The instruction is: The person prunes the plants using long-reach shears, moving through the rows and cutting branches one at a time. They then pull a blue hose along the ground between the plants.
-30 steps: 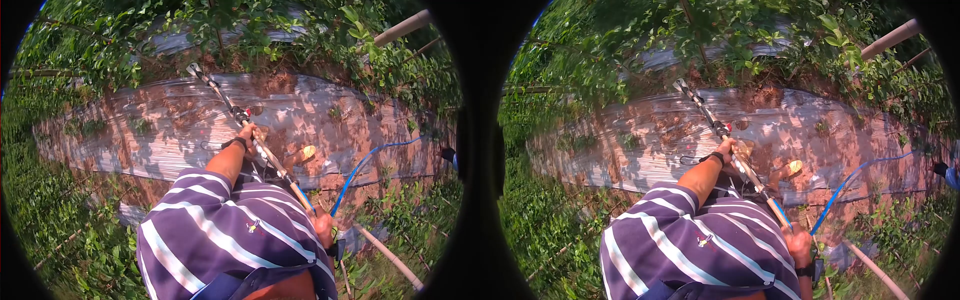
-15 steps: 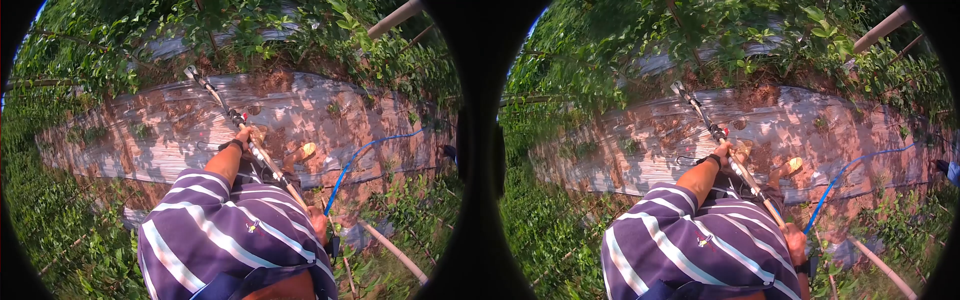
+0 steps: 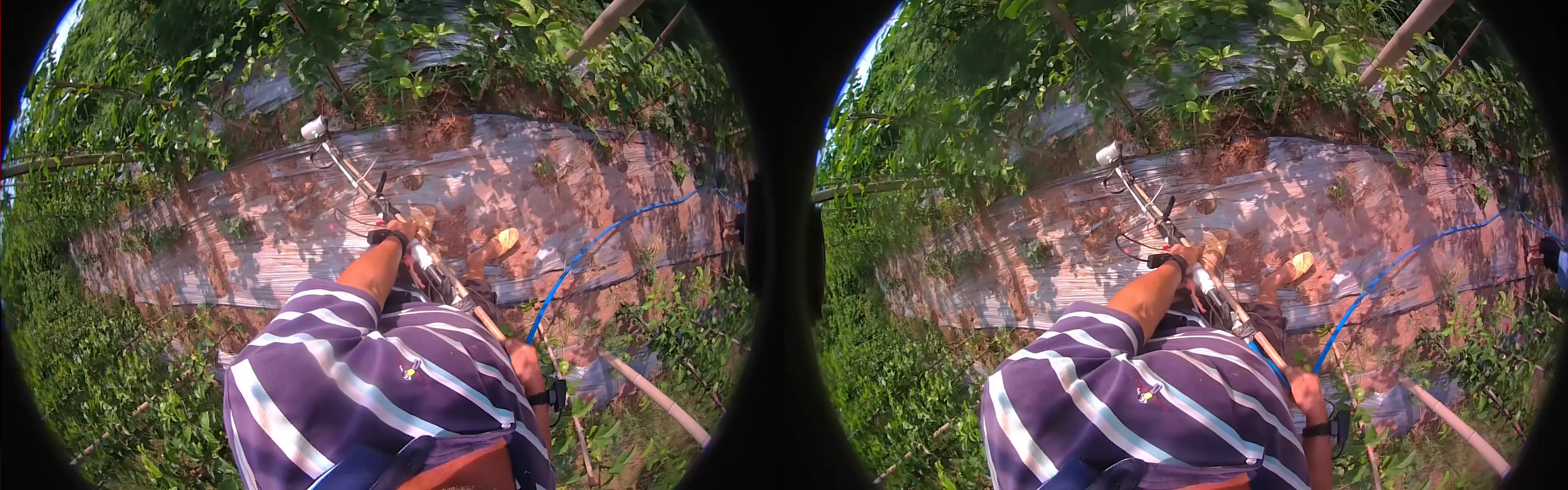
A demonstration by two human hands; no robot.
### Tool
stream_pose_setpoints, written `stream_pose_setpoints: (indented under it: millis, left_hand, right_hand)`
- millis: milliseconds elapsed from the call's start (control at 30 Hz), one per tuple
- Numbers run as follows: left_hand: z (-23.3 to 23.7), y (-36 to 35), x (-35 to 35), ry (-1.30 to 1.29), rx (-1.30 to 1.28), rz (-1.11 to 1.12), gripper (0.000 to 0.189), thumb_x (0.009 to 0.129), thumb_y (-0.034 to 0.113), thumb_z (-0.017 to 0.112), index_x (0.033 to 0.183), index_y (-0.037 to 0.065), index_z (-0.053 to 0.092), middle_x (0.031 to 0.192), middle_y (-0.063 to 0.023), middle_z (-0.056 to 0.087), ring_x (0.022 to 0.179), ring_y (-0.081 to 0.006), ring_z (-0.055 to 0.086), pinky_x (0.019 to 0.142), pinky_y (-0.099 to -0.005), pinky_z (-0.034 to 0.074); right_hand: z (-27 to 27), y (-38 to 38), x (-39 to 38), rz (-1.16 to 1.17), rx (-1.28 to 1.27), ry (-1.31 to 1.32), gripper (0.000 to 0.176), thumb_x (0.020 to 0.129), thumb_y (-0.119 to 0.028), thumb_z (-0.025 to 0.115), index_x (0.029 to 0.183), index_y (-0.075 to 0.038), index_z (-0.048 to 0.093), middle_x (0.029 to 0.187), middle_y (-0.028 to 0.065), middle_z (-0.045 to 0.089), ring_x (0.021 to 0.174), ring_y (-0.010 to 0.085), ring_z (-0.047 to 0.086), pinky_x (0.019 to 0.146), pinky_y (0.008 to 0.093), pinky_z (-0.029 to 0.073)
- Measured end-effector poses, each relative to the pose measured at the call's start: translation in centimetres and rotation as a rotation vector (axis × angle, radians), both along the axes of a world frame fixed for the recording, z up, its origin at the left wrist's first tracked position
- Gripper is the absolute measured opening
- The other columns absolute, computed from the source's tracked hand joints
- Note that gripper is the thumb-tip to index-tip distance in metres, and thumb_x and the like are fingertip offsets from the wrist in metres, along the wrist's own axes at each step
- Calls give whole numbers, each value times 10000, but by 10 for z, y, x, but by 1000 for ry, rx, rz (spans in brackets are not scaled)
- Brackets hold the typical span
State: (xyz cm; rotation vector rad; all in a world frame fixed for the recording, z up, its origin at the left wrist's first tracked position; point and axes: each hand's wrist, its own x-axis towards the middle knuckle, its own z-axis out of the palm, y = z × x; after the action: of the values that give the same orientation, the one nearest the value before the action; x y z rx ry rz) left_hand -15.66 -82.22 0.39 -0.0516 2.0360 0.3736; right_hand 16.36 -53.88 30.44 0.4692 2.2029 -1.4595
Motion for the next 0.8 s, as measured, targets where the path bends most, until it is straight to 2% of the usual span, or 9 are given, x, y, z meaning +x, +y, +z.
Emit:
stream_pose_setpoints:
  millis: [100,300,333,400,433,500,600,667,800]
  left_hand:
    - [1,-4,1,-93,-21,-186,444,944,410,435,1168,126,692,1177,-113,676,1120,-290,628,949,-420,459]
    - [12,1,-2,-94,-155,-428,444,916,429,505,1178,119,683,1164,-118,680,1099,-292,638,905,-409,489]
    - [12,-2,0,-90,-157,-427,444,916,429,505,1178,119,683,1164,-118,680,1099,-292,638,905,-409,489]
    - [5,-9,13,-95,-34,532,494,840,445,617,1115,40,688,1092,-140,693,986,-306,669,844,-395,516]
    - [-2,-12,16,-92,-32,534,494,840,445,617,1115,40,688,1092,-140,693,986,-306,669,844,-395,516]
    - [-39,-19,25,-79,153,1147,369,777,246,672,1019,-29,631,934,-150,658,761,-292,658,676,-433,537]
    - [58,5,8,-157,328,1408,388,777,248,691,1018,-35,580,949,-152,592,822,-307,621,696,-470,523]
    - [58,7,1,-256,359,1612,465,773,286,701,1081,-10,519,993,-163,559,913,-333,597,735,-516,521]
    - [21,-9,-5,-499,633,1777,391,764,215,705,1063,29,534,1016,-154,587,890,-315,621,741,-485,557]
  right_hand:
    - [11,0,-4,-158,-165,-166,314,987,-233,469,875,16,625,738,143,581,693,240,583,629,352,434]
    - [-17,18,4,-44,38,-172,362,986,-290,500,831,8,634,697,17,581,659,125,550,585,315,425]
    - [2,17,-10,-313,-134,-477,373,965,-322,539,800,2,625,633,31,577,572,144,533,550,331,426]
    - [-5,22,-7,-305,-129,-494,375,955,-331,556,785,-2,617,607,44,565,546,146,522,538,339,424]
    - [-8,24,-7,-298,-121,-516,378,944,-341,574,771,-7,610,581,58,553,520,149,510,526,347,422]
    - [12,20,-22,-246,-35,-462,361,939,-330,580,770,-12,606,587,87,556,521,185,522,531,358,425]
    - [33,10,-39,-68,165,-259,328,930,-316,589,785,-22,606,623,144,576,555,280,557,549,394,438]
    - [53,3,-58,104,282,-109,286,912,-318,599,853,-40,622,765,233,631,719,423,612,620,462,477]
    - [30,-6,-41,-129,112,-196,296,890,-349,623,901,-54,634,815,240,654,783,412,646,674,472,507]
